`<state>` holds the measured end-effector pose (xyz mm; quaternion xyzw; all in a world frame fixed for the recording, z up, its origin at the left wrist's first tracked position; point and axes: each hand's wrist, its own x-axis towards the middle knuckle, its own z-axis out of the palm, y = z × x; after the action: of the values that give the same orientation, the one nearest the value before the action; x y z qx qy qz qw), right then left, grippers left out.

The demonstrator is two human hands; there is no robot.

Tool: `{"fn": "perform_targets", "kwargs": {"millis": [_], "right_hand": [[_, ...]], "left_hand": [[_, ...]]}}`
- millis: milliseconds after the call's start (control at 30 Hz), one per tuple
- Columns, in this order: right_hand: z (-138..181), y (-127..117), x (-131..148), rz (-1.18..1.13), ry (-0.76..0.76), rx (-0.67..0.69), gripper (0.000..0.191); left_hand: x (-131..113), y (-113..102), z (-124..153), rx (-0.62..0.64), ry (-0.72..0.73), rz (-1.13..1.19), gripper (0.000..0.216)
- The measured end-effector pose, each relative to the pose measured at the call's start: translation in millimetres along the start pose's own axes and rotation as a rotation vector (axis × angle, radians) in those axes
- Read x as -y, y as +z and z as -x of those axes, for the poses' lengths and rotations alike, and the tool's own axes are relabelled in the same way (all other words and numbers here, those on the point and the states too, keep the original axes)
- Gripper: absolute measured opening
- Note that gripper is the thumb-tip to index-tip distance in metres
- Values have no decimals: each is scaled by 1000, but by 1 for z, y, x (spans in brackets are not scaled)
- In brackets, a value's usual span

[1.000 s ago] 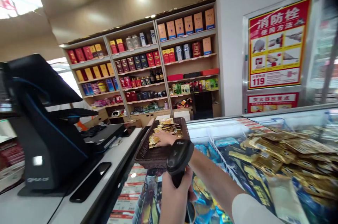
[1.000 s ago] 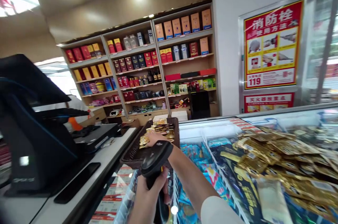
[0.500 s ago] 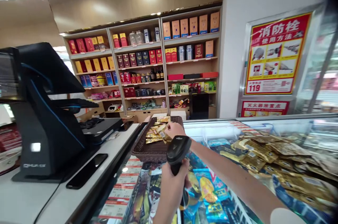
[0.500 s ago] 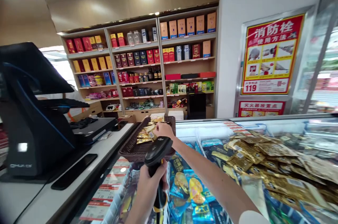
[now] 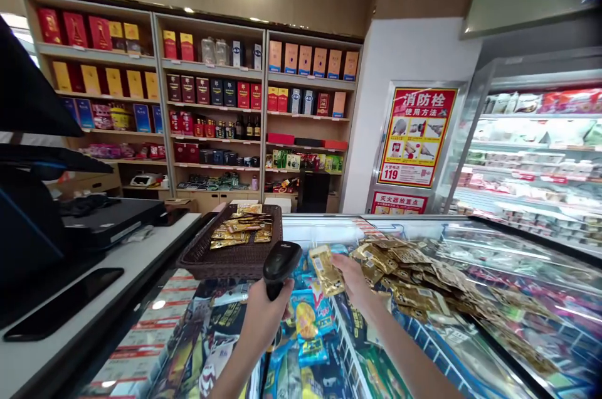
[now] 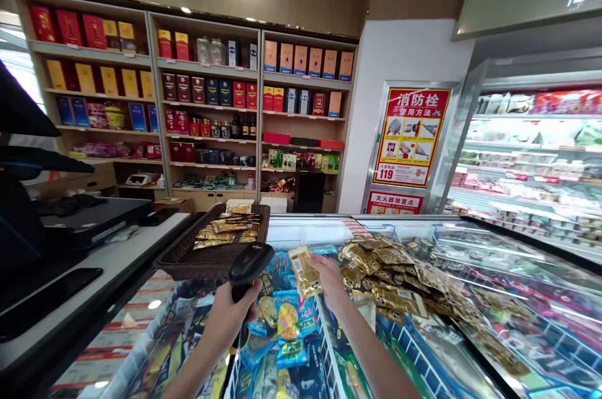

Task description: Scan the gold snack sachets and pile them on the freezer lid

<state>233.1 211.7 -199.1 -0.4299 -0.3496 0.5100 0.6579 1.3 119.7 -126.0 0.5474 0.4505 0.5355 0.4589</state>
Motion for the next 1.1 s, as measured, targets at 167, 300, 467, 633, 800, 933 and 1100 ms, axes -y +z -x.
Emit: {"fn": "perform_targets", "kwargs": {"millis": [167, 300, 467, 633, 800, 933, 1100], "right_hand": [[3, -16, -23, -31, -63, -119, 45], [3, -17, -8, -89, 34, -215, 36], [15, -11, 13, -146, 124, 3, 38], [23, -8, 26, 200, -147, -59, 48], [30, -10, 42, 700, -599, -195, 22], [33, -11, 42, 682, -590, -164, 45], [30, -9, 37, 387, -271, -104, 47]], "left_hand": [[4, 7, 1, 23, -15, -32, 38], [6, 7, -1, 33, -14, -40, 40], [5, 6, -2, 20, -30, -42, 41], [8, 6, -3, 37, -38, -31, 43], [6, 5, -1, 73, -32, -30, 39], [6, 6, 0, 81, -30, -27, 40], [9, 7, 0, 92, -31, -18, 43]]}}
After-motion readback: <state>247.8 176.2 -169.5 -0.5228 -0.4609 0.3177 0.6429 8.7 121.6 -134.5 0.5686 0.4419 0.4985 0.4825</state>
